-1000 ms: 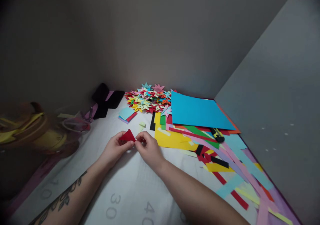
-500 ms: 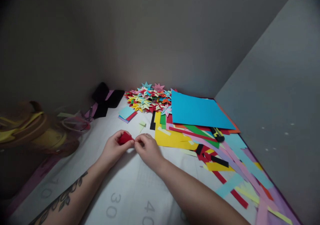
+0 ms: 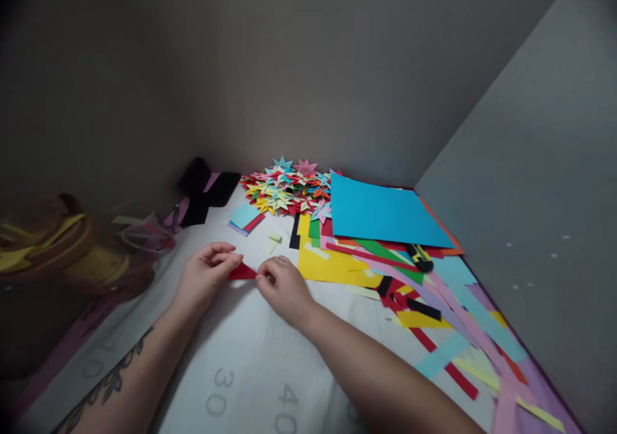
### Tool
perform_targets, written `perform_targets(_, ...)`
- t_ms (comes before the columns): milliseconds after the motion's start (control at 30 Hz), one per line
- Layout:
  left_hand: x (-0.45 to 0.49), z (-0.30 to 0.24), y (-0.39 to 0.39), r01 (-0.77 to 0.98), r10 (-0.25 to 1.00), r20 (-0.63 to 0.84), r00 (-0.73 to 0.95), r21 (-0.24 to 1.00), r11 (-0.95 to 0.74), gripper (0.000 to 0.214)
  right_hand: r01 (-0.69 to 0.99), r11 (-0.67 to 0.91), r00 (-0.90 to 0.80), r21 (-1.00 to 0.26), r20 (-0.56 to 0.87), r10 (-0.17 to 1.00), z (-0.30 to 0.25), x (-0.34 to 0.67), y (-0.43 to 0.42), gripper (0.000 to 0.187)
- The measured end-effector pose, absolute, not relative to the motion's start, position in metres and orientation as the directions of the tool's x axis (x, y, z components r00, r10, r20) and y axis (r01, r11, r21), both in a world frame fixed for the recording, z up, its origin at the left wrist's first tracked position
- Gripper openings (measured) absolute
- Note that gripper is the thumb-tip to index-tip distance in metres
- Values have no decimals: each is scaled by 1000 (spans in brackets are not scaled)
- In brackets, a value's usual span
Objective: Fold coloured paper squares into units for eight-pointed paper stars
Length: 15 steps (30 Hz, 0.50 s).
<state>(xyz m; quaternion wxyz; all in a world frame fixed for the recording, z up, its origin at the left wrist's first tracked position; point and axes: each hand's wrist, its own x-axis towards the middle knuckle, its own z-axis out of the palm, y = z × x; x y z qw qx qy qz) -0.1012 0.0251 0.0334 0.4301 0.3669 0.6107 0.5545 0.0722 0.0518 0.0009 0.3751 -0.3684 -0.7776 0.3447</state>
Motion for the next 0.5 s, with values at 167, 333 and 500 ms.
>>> perform_targets(167,-109,33,27,107,902,126,-414,990,-90,45,347,464,-415,-815,310,856,-1,73,53,13)
perform_targets(333,-95,31,22,327,983,159,-95,937,-121,62,363,528,-427,-768,366,827,1,73,52,13)
perform_targets(500,-94,27,19,354,998,53,-24,934,-41,42,377,571,-437,-729,404,804,3,74,51,11)
